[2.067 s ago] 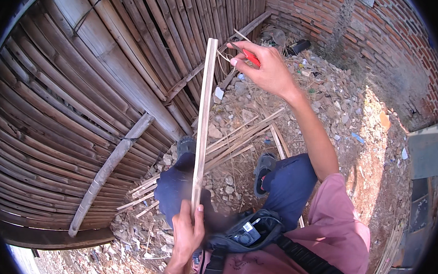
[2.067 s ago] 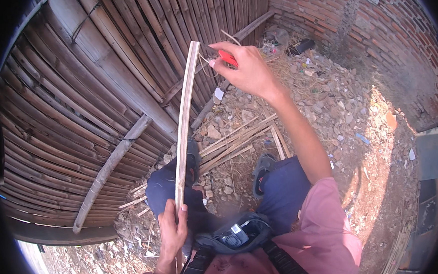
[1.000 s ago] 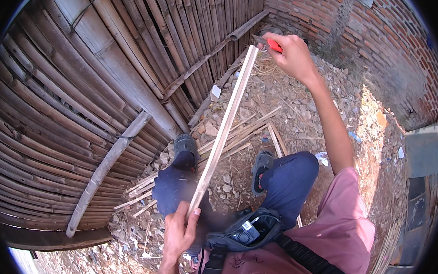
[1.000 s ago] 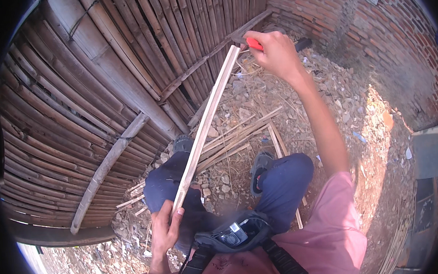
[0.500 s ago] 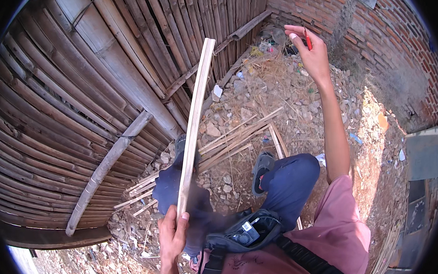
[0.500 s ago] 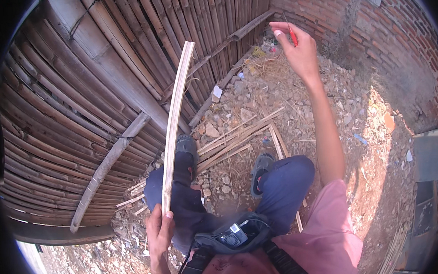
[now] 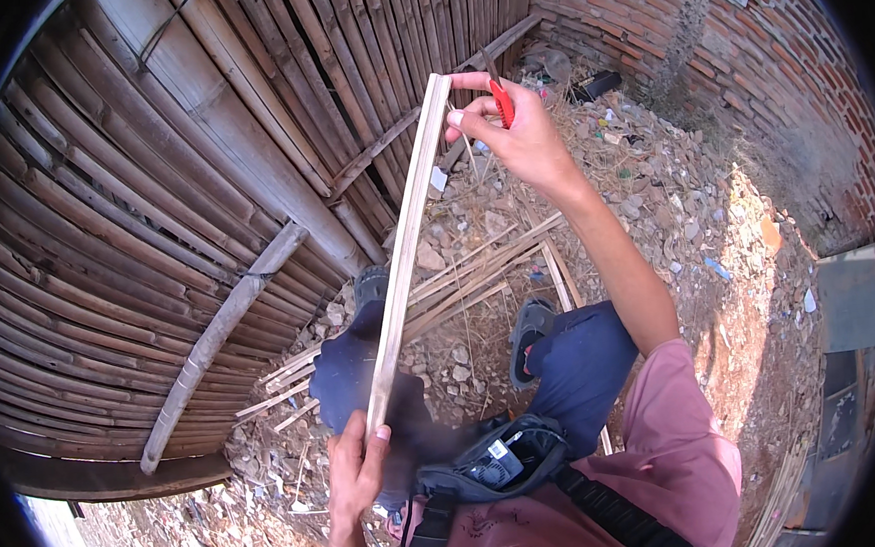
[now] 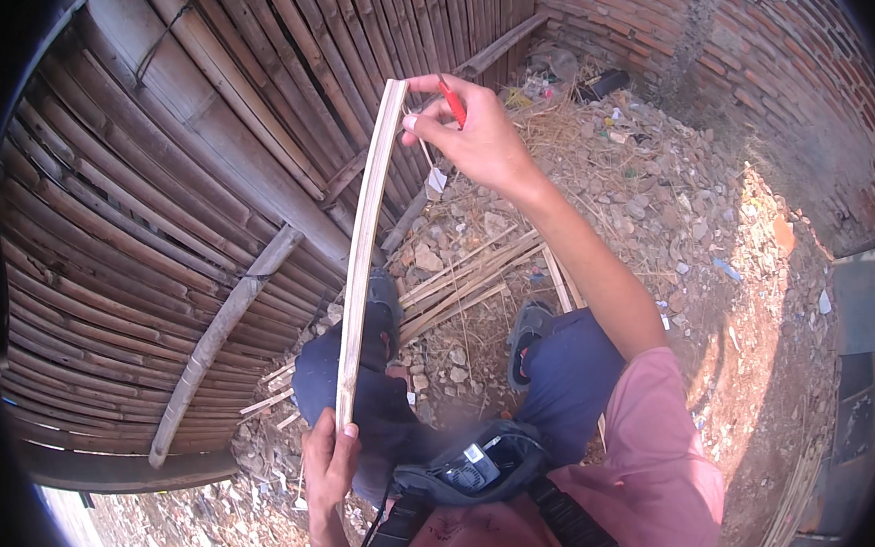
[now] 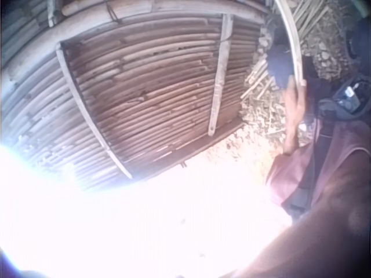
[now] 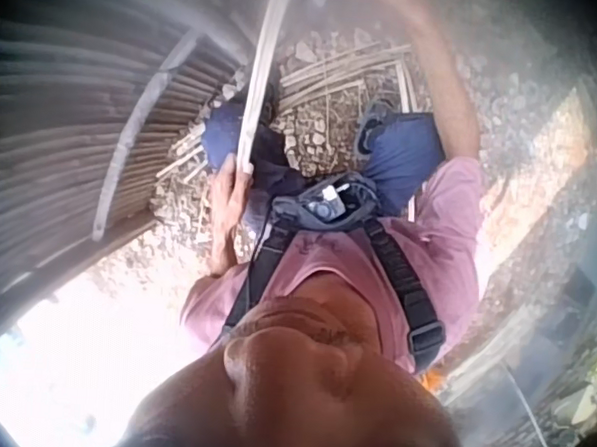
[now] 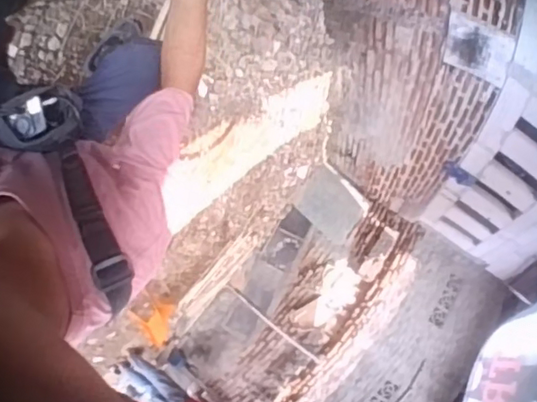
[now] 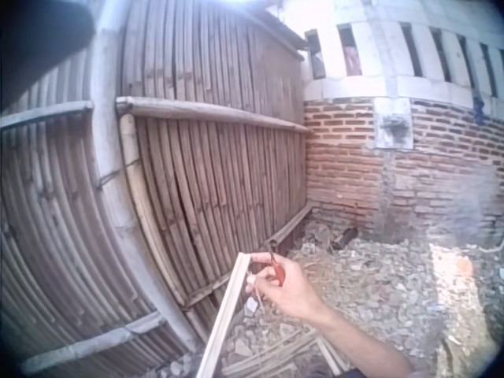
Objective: The person uses a small red knife to shave and thin a long bamboo slat, removing long thin strips of wood by hand.
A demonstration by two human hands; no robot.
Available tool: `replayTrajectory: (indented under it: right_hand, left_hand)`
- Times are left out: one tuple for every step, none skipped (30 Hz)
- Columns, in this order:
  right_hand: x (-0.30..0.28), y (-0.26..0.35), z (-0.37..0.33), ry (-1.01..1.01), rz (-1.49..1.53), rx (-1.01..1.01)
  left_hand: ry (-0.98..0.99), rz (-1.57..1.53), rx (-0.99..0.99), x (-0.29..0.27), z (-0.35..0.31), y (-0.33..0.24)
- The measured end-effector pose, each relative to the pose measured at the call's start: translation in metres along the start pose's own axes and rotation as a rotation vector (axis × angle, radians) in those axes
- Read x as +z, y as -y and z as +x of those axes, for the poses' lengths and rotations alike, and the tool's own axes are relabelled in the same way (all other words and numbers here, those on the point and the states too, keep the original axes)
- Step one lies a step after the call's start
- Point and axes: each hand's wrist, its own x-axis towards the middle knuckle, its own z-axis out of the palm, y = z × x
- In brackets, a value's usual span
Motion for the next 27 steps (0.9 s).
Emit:
replayTrajectory:
  right_hand:
    - [0.002,0.001,0.001,-0.023,-0.057,-0.016]
    - [0.001,0.004,0.002,-0.041,-0.163,-0.024]
    - [-0.001,0.008,0.002,-0.059,-0.268,-0.031]
    - [-0.003,0.011,0.002,-0.078,-0.376,-0.041]
    - [-0.009,0.01,0.003,-0.085,-0.467,-0.111]
    - [-0.017,0.008,0.005,-0.091,-0.558,-0.181]
    - [-0.024,0.006,0.008,-0.097,-0.649,-0.251]
    - [-0.028,0.005,0.01,-0.103,-0.604,-0.261]
    - [-0.033,0.004,0.012,-0.109,-0.559,-0.272]
    - [-0.036,0.004,0.013,-0.114,-0.513,-0.283]
    - [-0.04,0.002,0.013,-0.146,-0.564,-0.298]
    - [-0.043,-0.003,0.012,-0.178,-0.615,-0.312]
    - [-0.044,-0.004,0.012,-0.212,-0.665,-0.327]
    - [-0.045,-0.006,0.012,-0.246,-0.714,-0.342]
    - [-0.046,-0.007,0.011,-0.198,-0.515,-0.232]
    - [-0.042,-0.003,0.007,-0.147,-0.313,-0.122]
    - [-0.04,0.001,0.002,-0.069,-0.148,-0.041]
    - [-0.036,0.006,-0.001,-0.005,0.012,0.05]
    - [-0.033,0.014,-0.008,0.084,0.138,0.116]
    - [-0.026,0.016,-0.01,0.142,0.22,0.124]
    - [-0.02,0.017,-0.014,0.2,0.301,0.138]
    - [-0.018,0.018,-0.016,0.184,0.311,0.134]
    - [-0.016,0.018,-0.017,0.169,0.32,0.129]
    - [-0.016,0.018,-0.019,0.154,0.33,0.124]
    - [-0.018,0.017,-0.018,0.158,0.358,0.123]
    - [-0.019,0.017,-0.019,0.142,0.379,0.128]
    - [-0.02,0.019,-0.021,0.127,0.399,0.134]
  left_hand:
    - [-0.001,-0.005,-0.01,-0.001,0.0,0.002]
    - [-0.002,-0.01,-0.021,-0.001,0.0,0.003]
    - [0.0,0.001,-0.015,-0.002,-0.001,0.005]
    - [0.001,0.012,-0.007,-0.003,-0.001,0.006]
    - [0.003,0.023,0.0,-0.004,-0.001,0.007]
    - [0.009,0.02,-0.002,-0.004,-0.001,0.008]
    - [0.017,0.017,-0.004,-0.005,-0.002,0.009]
    - [0.025,0.015,-0.007,-0.005,-0.002,0.009]
    - [0.039,-0.008,-0.02,-0.006,-0.001,0.008]
    - [0.051,-0.032,-0.033,-0.007,-0.001,0.006]
    - [0.064,-0.055,-0.045,-0.008,0.0,0.005]
    - [0.08,-0.106,-0.076,-0.008,0.0,0.006]
    - [0.093,-0.155,-0.107,-0.009,0.0,0.008]
    - [0.107,-0.204,-0.137,-0.011,0.0,0.009]
    - [0.13,-0.217,-0.155,-0.011,-0.001,0.011]
    - [0.152,-0.231,-0.174,-0.012,-0.001,0.013]
    - [0.174,-0.245,-0.194,-0.012,-0.001,0.014]
    - [0.187,-0.241,-0.19,-0.012,-0.001,0.013]
    - [0.204,-0.235,-0.189,-0.011,-0.001,0.011]
    - [0.22,-0.228,-0.188,-0.011,-0.001,0.011]
    - [0.245,-0.215,-0.179,-0.012,-0.002,0.012]
    - [0.271,-0.203,-0.166,-0.014,-0.001,0.014]
    - [0.295,-0.191,-0.152,-0.014,0.0,0.014]
    - [0.312,-0.194,-0.176,-0.014,-0.001,0.013]
    - [0.326,-0.199,-0.2,-0.013,-0.001,0.008]
    - [0.34,-0.203,-0.223,-0.013,-0.001,0.005]
    - [0.376,-0.161,-0.167,-0.014,0.001,0.007]
